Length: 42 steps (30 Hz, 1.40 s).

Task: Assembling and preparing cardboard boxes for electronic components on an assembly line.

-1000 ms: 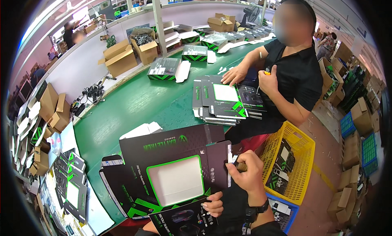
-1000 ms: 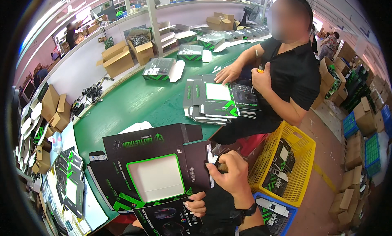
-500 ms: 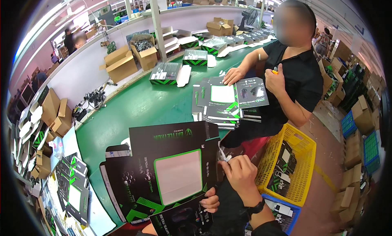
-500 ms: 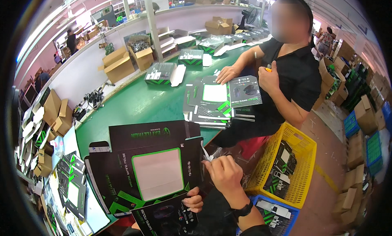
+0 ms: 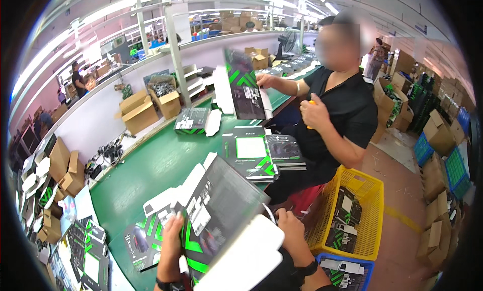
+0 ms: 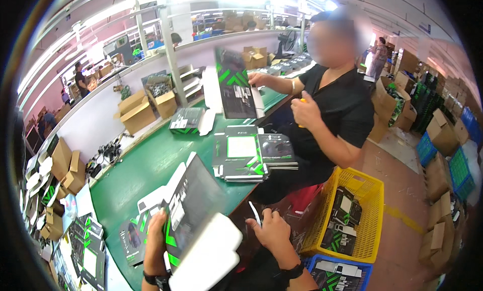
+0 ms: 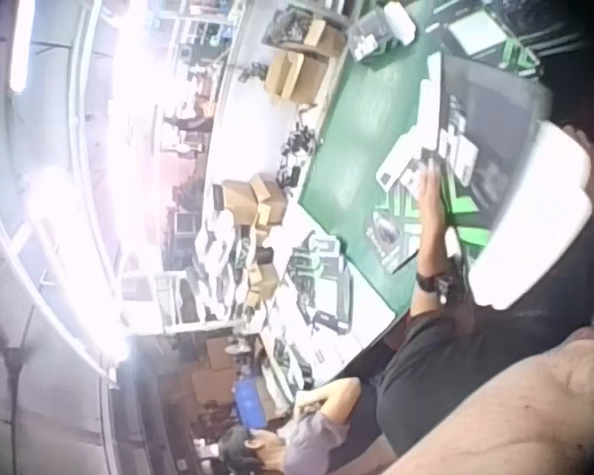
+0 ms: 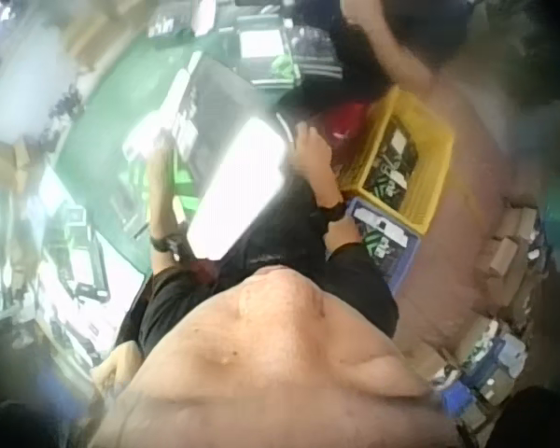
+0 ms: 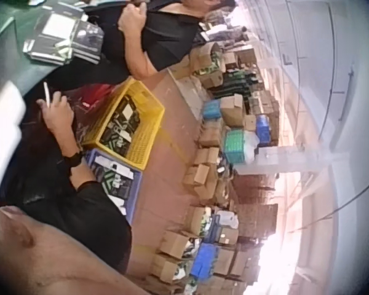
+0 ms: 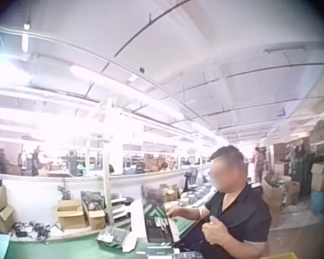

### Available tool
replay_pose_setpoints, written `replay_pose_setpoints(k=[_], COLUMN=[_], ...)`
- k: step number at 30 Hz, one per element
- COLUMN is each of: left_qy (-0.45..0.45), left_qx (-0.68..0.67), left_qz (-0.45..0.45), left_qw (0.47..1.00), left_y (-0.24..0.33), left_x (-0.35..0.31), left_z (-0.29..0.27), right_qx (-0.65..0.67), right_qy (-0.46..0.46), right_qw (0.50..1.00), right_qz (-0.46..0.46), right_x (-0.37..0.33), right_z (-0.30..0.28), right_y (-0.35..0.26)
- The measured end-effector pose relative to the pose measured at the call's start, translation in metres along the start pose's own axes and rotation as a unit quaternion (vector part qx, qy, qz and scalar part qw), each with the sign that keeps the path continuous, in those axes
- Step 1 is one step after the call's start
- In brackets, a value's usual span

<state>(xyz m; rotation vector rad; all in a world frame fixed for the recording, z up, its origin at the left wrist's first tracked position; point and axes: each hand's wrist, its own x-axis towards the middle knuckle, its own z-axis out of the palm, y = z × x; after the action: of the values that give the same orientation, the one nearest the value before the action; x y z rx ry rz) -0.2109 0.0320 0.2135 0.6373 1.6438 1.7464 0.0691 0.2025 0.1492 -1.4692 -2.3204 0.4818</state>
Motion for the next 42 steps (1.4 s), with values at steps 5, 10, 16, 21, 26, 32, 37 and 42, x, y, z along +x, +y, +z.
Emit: replay_pose_setpoints(k=[5, 10, 16, 21, 26, 32, 37, 42], left_qy=[0.067, -0.011, -0.027, -0.093, -0.137, -0.216, -0.056, -0.171], left_qx=[0.406, 0.625, 0.563, 0.561, 0.496, 0.453, 0.531, 0.421], left_qz=[0.165, 0.21, 0.294, 0.308, 0.383, 0.371, 0.429, 0.397], left_qw=[0.896, 0.752, 0.772, 0.763, 0.767, 0.781, 0.729, 0.797], left_y=[0.053, 0.055, 0.046, 0.052, 0.051, 0.05, 0.023, 0.016], left_x=[-0.025, -0.042, -0.05, -0.048, -0.042, -0.047, -0.052, -0.085], left_z=[0.001, 0.005, 0.017, 0.036, 0.054, 0.069, 0.074, 0.114], right_qx=[-0.001, -0.026, -0.107, -0.099, 0.098, 0.064, 0.094, 0.137], right_qy=[0.082, 0.12, 0.065, 0.136, 0.156, 0.028, 0.074, 0.17], right_qw=[0.995, 0.991, 0.992, 0.985, 0.96, 0.944, 0.956, 0.946], right_qz=[-0.059, -0.059, -0.029, -0.036, -0.209, -0.324, -0.267, -0.24], right_x=[0.008, 0.01, 0.0, -0.01, -0.019, -0.025, -0.031, -0.044], right_z=[-0.043, -0.055, -0.085, -0.109, -0.101, -0.058, -0.065, -0.099], right_y=[-0.007, -0.003, -0.007, -0.03, -0.044, -0.042, -0.031, -0.035])
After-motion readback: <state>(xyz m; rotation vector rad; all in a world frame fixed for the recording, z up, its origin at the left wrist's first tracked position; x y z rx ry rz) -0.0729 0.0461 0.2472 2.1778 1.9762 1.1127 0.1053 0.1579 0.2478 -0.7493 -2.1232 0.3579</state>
